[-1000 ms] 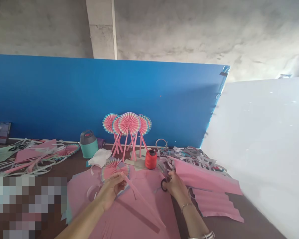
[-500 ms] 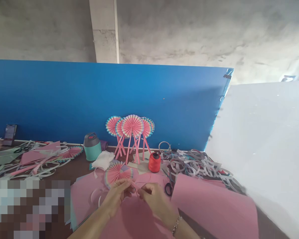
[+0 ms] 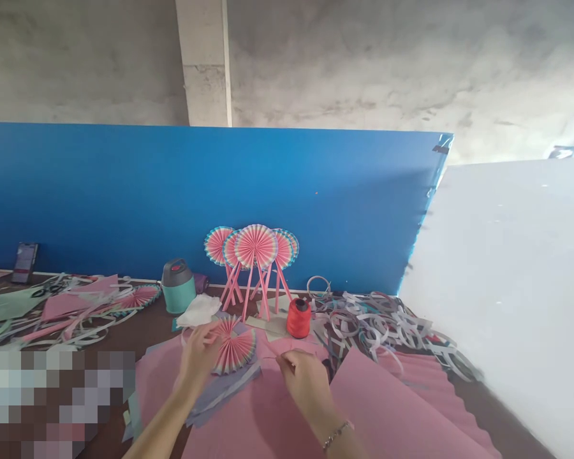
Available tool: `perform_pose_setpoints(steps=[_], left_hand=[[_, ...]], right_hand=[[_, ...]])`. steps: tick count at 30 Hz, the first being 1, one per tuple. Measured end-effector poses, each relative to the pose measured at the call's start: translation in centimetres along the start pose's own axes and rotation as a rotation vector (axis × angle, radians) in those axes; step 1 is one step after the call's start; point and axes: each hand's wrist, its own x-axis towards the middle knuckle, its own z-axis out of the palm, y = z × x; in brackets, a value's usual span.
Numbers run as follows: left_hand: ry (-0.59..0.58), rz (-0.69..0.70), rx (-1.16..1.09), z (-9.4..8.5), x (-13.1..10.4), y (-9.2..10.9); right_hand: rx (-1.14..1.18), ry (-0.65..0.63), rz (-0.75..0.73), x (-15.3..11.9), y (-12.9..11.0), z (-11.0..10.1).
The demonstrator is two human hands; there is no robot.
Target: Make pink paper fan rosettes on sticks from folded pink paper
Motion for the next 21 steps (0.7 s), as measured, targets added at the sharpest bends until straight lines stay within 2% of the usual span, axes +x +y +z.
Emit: perform_pose_setpoints(steps=[3, 6, 8, 13, 17, 21], left_hand=[[-0.118, 0.146, 0.363, 0.7, -0.4, -0.8], [-0.292, 0.130, 0.532, 1.4, -1.1, -1.1], [-0.338, 0.134, 0.574, 1.5, -1.2, -1.1], [-0.301, 0.172, 0.606, 1.2, -0.9, -0.8], [-0.302, 0.123, 0.615, 1.0, -0.9, -0.7], [-0.235, 0.069, 0.651, 0.8, -0.8, -0.5]], right_hand=[[-0.005, 0.025, -0.035, -0.1, 0.0, -0.3], [0.002, 0.022, -0.064, -0.3, -0.3, -0.2], [-0.009, 0.025, -0.063, -0.4, -0.4, -0.1], [0.036, 0.067, -0.035, -0.2, -0.1, 0.0], [0.063, 0.054, -0.031, -0.2, 0.0, 0.0], [0.039, 0.060, -0.052, -0.2, 0.0, 0.0]])
